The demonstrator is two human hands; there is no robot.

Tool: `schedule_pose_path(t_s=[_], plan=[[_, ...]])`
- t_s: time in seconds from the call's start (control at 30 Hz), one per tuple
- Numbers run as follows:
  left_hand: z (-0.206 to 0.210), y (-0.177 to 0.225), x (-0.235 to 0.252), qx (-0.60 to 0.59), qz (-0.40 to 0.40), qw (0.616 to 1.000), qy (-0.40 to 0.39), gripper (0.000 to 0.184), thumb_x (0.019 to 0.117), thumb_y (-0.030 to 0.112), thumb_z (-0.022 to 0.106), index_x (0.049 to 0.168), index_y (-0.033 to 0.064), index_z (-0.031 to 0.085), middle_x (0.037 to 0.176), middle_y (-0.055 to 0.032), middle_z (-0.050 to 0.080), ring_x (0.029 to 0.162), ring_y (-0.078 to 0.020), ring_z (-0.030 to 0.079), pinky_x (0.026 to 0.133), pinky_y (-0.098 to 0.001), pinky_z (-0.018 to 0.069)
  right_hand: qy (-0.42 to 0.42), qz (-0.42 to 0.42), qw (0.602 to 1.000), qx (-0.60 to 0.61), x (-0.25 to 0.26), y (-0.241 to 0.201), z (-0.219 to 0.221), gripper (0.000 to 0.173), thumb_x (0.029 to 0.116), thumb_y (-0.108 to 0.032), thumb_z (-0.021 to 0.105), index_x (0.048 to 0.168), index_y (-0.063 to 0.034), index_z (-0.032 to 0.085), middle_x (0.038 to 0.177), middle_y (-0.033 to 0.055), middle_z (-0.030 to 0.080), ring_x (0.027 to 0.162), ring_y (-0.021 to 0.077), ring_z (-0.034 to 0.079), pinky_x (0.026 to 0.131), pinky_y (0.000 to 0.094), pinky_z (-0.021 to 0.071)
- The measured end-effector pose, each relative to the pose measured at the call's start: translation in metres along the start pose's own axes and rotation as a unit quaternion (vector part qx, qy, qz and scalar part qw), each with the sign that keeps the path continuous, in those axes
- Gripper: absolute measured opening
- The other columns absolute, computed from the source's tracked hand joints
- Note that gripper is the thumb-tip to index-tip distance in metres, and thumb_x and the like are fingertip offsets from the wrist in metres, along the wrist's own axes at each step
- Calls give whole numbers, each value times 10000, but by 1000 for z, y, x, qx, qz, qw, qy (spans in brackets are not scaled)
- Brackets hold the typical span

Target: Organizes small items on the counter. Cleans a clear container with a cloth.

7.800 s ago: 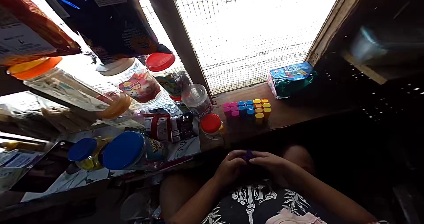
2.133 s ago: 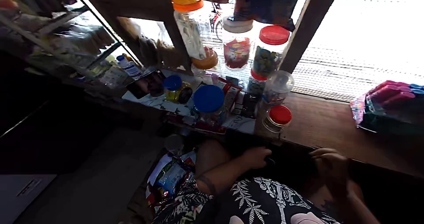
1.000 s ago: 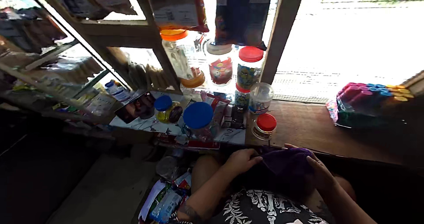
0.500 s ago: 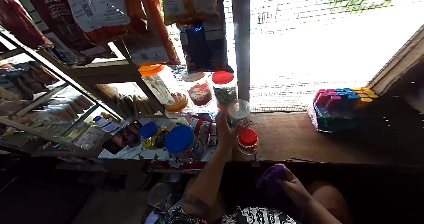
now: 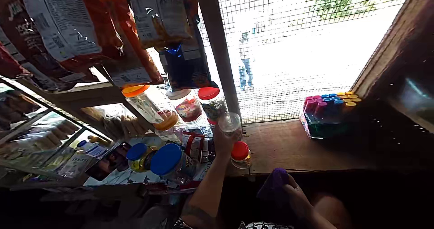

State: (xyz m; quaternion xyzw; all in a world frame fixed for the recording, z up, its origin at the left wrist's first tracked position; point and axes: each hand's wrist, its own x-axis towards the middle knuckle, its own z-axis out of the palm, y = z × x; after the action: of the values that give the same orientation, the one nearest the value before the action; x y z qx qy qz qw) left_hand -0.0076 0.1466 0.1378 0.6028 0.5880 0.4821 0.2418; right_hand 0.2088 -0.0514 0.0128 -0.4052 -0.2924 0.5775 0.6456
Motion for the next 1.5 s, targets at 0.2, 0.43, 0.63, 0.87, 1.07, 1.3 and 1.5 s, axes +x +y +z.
schedule_pose_path(t_s=[0.2, 0.43, 0.63, 0.87, 1.07, 1.3, 1.5], plan=[[1, 9, -11, -34, 32, 999, -14, 1130, 648, 484, 900, 1497, -50, 380, 1444, -286, 488, 1328, -337, 512, 1100, -464, 446, 14, -68, 997, -33, 0, 2, -2, 535, 874, 11, 682, 1385, -39, 529, 1198, 5, 711, 1096, 85, 675, 983, 290, 559], [9, 43, -32, -123, 190, 974, 1, 1164, 610, 501, 906, 1440, -134, 393, 1390, -304, 528, 1302, -258, 544, 1089, -376, 462, 60, -99, 991, -70, -3, 0, 1, 495, 874, 29, 660, 1354, -13, 544, 1192, 2, 710, 1100, 59, 670, 981, 250, 554], [-8, 63, -80, -284, 324, 896, -109, 1105, 698, 464, 895, 1458, -118, 343, 1409, -150, 559, 1296, -35, 529, 1104, -240, 451, 152, -124, 980, -21, -12, -18, 4, 444, 919, 7, 544, 1359, -53, 517, 1178, -13, 700, 1072, 53, 670, 947, 270, 571], [-1, -19, -155, -275, 286, 866, -304, 1008, 695, 427, 907, 1477, 52, 394, 1416, -126, 555, 1320, -134, 537, 1122, -328, 457, 49, -223, 965, -127, -64, -64, 12, 312, 999, -92, 562, 1154, -305, 729, 1121, -197, 730, 1064, -63, 645, 974, 199, 528], [11, -73, -186, -188, 240, 892, -334, 976, 643, 312, 932, 1391, -100, 460, 1347, -256, 570, 1270, -267, 575, 1095, -396, 476, -288, -362, 706, -536, -53, -41, 33, 270, 1016, -158, 530, 1166, -169, 754, 1445, 75, 608, 1457, 339, 426, 1158, 646, 310], [-70, 19, -177, 95, 100, 842, -521, 682, 828, 278, 769, 1370, -84, 570, 1425, -227, 571, 1391, -310, 486, 1192, -422, 310, -215, -337, 683, -611, -38, -5, 59, 368, 1002, -258, 503, 1313, -262, 699, 1487, -1, 574, 1443, 295, 455, 1111, 675, 350], [-15, -75, -198, -131, 279, 916, -255, 1031, 556, 462, 940, 1363, -42, 543, 1301, -243, 611, 1183, -335, 630, 958, -509, 551, -149, -258, 844, -445, -46, -7, 33, 506, 1090, -453, 388, 1280, -102, 699, 1598, 116, 422, 1532, 256, 289, 1269, 463, 235]])
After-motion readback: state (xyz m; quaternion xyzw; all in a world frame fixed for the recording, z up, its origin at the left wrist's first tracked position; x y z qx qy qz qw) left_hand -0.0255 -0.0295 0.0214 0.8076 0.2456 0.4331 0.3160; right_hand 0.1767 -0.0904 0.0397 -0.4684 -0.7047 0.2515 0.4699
